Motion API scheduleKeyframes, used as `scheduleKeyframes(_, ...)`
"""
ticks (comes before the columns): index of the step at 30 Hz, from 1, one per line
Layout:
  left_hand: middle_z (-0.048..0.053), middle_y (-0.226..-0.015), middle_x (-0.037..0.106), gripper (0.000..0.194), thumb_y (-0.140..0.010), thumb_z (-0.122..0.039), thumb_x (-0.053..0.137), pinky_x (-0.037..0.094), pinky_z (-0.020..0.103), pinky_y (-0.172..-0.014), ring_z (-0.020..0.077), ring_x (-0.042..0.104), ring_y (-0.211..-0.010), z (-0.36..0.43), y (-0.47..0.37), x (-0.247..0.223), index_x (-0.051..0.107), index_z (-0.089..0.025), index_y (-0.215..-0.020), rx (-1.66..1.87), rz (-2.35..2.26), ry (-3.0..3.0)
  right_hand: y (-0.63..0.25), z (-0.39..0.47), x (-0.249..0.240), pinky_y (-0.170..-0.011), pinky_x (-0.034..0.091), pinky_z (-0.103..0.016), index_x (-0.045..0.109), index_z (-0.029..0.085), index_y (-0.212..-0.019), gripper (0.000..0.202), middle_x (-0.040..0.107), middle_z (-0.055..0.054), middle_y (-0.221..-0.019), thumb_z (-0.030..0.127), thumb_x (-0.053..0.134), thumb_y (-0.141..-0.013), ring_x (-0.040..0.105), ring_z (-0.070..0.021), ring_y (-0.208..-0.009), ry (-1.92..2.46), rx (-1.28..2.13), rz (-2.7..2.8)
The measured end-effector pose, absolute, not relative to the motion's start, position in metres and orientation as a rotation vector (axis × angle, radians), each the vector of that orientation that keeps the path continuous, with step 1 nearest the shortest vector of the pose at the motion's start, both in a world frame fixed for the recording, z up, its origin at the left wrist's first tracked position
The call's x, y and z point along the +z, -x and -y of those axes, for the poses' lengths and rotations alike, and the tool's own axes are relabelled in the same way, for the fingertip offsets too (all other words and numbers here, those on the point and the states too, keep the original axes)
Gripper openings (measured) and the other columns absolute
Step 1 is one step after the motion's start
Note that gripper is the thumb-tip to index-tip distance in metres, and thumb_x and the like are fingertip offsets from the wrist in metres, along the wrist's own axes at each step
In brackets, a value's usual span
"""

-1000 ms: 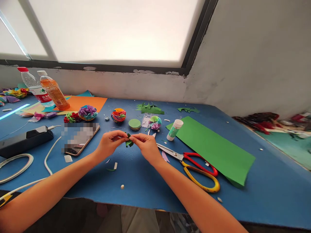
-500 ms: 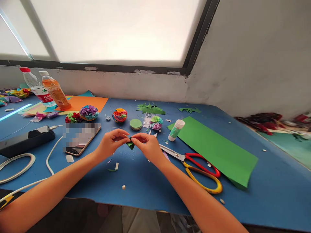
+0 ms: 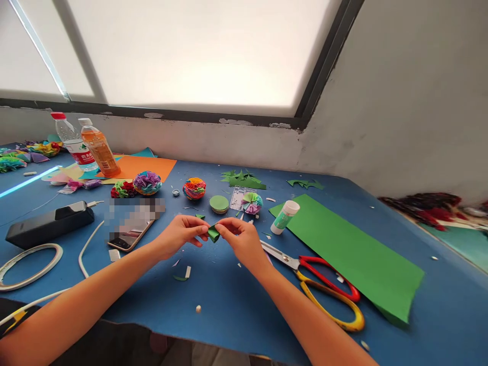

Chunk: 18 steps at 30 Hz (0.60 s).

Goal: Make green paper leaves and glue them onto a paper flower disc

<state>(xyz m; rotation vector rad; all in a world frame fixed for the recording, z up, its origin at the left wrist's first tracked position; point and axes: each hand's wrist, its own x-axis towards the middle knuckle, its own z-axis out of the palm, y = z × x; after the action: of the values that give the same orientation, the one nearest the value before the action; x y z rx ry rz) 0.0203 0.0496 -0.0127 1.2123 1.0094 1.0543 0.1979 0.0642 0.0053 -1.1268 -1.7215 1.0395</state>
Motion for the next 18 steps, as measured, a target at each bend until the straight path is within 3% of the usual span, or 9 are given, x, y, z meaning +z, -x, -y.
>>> scheduleKeyframes(8,0.006,-0.068,0.066,0.029,-0.072,-0.039,0.065,0.052,0.022,-0.049,0.0166,0.063,-0.068,-0.0441,-0.0234,-0.0105,0.071,-0.012,-0.082,1.011,-1.036,-1.371,-0.1968,-0.0614,0.0049,-0.056,0.045,-0.025,0.067,0.016,-0.069,0.025,0.065,-0.002,-0.063,0.042,0.066,-0.068,0.057,-0.0146,-0.060,1.120,1.107,1.746)
scheduleKeyframes(18,0.004,-0.073,0.066,0.028,-0.079,-0.039,0.056,0.055,0.022,-0.052,0.0160,0.062,-0.070,-0.0425,-0.0239,-0.0152,0.070,-0.015,-0.083,1.151,-1.144,-1.599,-0.1971,-0.0626,0.0016,-0.058,0.048,-0.027,0.068,0.016,-0.078,0.028,0.068,-0.004,-0.069,0.043,0.061,-0.071,0.061,-0.0180,-0.064,1.139,0.926,1.819)
